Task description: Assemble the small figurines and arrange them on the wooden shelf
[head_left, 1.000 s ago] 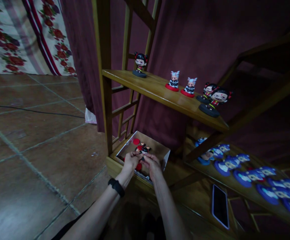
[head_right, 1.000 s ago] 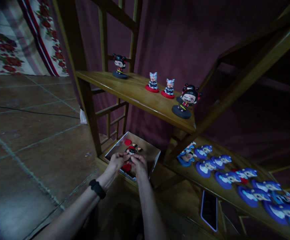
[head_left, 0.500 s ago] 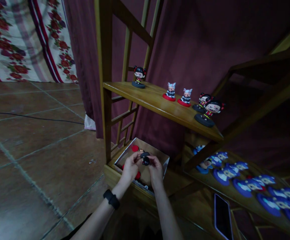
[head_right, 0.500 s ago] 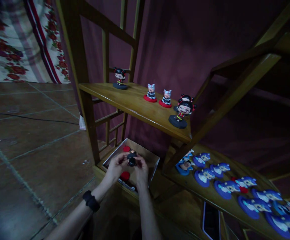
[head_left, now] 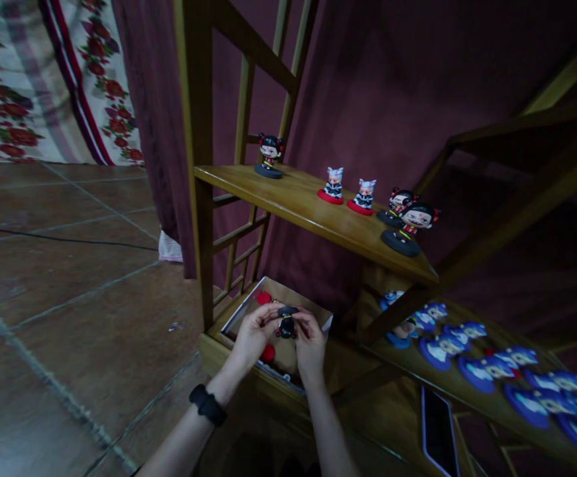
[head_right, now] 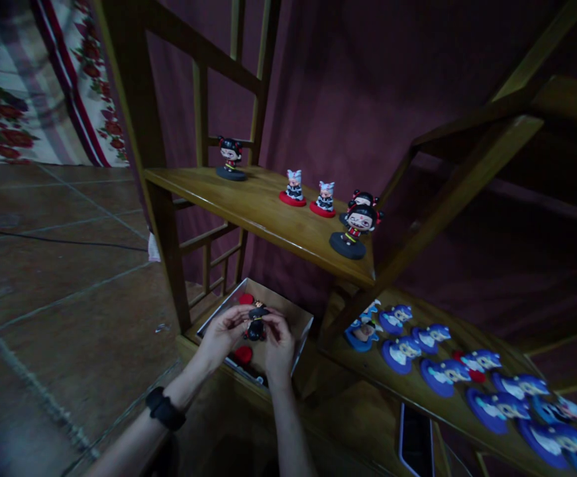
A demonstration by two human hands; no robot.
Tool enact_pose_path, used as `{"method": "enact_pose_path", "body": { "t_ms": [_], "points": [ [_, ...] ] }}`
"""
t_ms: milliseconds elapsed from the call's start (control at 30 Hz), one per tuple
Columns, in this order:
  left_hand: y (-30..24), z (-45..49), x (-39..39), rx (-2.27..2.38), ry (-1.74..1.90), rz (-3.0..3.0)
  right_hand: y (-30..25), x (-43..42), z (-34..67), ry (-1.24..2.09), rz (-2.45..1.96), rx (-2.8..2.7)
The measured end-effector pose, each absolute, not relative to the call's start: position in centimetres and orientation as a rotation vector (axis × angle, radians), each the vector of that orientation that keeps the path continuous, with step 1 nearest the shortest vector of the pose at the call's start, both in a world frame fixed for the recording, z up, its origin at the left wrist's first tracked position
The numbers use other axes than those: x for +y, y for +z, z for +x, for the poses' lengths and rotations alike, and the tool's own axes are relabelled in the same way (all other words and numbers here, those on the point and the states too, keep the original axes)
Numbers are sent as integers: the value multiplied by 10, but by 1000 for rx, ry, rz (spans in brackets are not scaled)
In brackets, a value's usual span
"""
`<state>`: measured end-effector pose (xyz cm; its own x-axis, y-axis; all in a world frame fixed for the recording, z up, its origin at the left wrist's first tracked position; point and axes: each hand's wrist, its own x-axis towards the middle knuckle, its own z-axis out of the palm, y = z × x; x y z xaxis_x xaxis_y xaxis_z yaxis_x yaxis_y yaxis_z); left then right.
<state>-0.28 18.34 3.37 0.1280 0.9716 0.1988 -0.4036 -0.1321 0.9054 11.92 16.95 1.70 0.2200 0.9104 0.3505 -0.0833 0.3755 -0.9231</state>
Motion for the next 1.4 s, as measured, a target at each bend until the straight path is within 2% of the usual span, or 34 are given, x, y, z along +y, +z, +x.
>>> {"method": "enact_pose_path", "body": {
  "t_ms": [167,333,500,800,1400],
  "points": [
    [35,-2,183,728,1326,993,13,171,119,892,-1015,-1092],
    [23,0,183,898,1267,797,4,172,113,1170,-1125,-945],
    [9,-3,185,893,1163,710,4,167,108,1264,-1178,-821],
    [12,-6,185,943,1082,635,1,167,106,1255,-1188,-821],
    [9,-1,183,999,1185,641,-3,167,96,1219,-1139,-681]
  ]
}}
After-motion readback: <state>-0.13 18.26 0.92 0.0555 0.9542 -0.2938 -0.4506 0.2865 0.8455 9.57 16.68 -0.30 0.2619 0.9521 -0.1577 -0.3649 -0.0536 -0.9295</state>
